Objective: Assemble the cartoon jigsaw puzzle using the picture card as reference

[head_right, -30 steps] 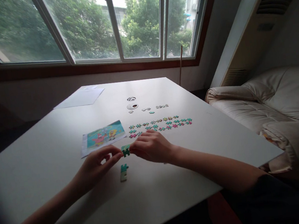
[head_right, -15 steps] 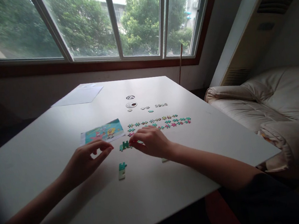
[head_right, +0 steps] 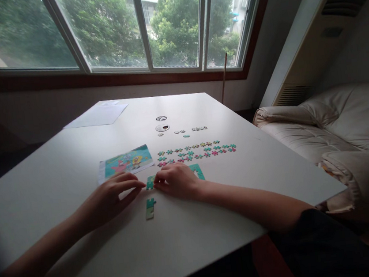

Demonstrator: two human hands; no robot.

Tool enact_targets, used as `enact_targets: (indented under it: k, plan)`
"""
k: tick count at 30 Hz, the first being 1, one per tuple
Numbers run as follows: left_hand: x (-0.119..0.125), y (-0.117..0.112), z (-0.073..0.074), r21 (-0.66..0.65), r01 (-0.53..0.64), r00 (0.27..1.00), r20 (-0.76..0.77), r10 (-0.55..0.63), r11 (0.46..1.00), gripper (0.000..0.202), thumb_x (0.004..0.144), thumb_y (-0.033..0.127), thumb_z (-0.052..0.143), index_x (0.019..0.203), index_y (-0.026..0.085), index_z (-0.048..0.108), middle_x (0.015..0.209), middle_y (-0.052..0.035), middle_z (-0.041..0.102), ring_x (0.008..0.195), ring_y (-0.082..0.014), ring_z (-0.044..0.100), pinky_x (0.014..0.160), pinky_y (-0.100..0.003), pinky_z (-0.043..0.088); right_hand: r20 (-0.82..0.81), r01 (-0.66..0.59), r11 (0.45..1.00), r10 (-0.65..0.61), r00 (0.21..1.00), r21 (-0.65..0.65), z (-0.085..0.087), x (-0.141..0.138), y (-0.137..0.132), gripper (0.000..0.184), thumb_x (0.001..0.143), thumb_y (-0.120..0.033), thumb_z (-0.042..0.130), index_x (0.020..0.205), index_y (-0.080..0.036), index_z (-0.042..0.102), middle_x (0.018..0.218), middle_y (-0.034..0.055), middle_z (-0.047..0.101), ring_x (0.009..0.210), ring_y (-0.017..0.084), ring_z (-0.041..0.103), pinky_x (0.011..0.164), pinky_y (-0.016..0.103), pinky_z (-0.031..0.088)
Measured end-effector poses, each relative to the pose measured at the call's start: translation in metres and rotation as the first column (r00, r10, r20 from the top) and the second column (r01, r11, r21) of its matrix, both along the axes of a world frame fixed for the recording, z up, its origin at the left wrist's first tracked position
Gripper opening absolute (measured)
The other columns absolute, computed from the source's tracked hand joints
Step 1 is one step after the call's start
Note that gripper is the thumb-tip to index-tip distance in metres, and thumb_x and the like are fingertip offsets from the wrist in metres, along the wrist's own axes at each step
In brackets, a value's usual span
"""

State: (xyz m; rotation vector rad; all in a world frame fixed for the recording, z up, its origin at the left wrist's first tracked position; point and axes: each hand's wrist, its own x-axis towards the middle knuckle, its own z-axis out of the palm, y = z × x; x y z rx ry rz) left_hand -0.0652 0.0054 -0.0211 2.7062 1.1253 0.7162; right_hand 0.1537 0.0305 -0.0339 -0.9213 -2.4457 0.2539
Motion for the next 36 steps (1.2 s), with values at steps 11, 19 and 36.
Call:
enact_targets:
  k: [11, 19, 36]
  plan:
    - [-0.0002, 0.0003, -0.0013, 0.01, 0.022, 0.999, -0.044, -0.021, 1.0, 0.023, 0.09, 0.024, 0.045, 0.095, 0.023, 0.067, 0.085, -0.0054, 0.062, 0.077, -0.0171, 0.058, 0.067, -0.026, 0.046, 0.006, 0.007, 1.0, -0.007, 1.0, -0.007, -0.0001, -0.0009, -0.0007, 0.01, 0.081, -0.026, 0.058, 0.082, -0.019, 0.066, 0.077, 0.0013, 0.064, 0.071, 0.012, 0.055, 0.069, 0.024, 0.04]
    - [0.0003, 0.0, -0.0015, 0.029, 0.032, 0.998, -0.054, -0.031, 0.999, 0.021, 0.089, 0.022, 0.047, 0.094, 0.022, 0.067, 0.086, -0.0054, 0.061, 0.078, -0.018, 0.057, 0.067, -0.027, 0.045, -0.003, -0.001, 1.0, 0.001, 1.0, 0.007, -0.0022, -0.0009, -0.0012, 0.01, 0.081, -0.024, 0.057, 0.083, -0.019, 0.065, 0.077, 0.0015, 0.063, 0.072, 0.012, 0.055, 0.069, 0.025, 0.04]
    - [0.0014, 0.0003, -0.0008, 0.03, 0.055, 0.996, -0.07, -0.053, 0.998, 0.02, 0.09, 0.022, 0.046, 0.095, 0.022, 0.066, 0.086, -0.0048, 0.062, 0.08, -0.0186, 0.056, 0.069, -0.029, 0.045, 0.006, -0.039, 0.997, 0.039, 0.999, 0.073, -0.006, -0.0029, 0.0007, 0.015, 0.084, -0.023, 0.054, 0.087, -0.02, 0.068, 0.081, 0.003, 0.066, 0.073, 0.012, 0.057, 0.068, 0.024, 0.041]
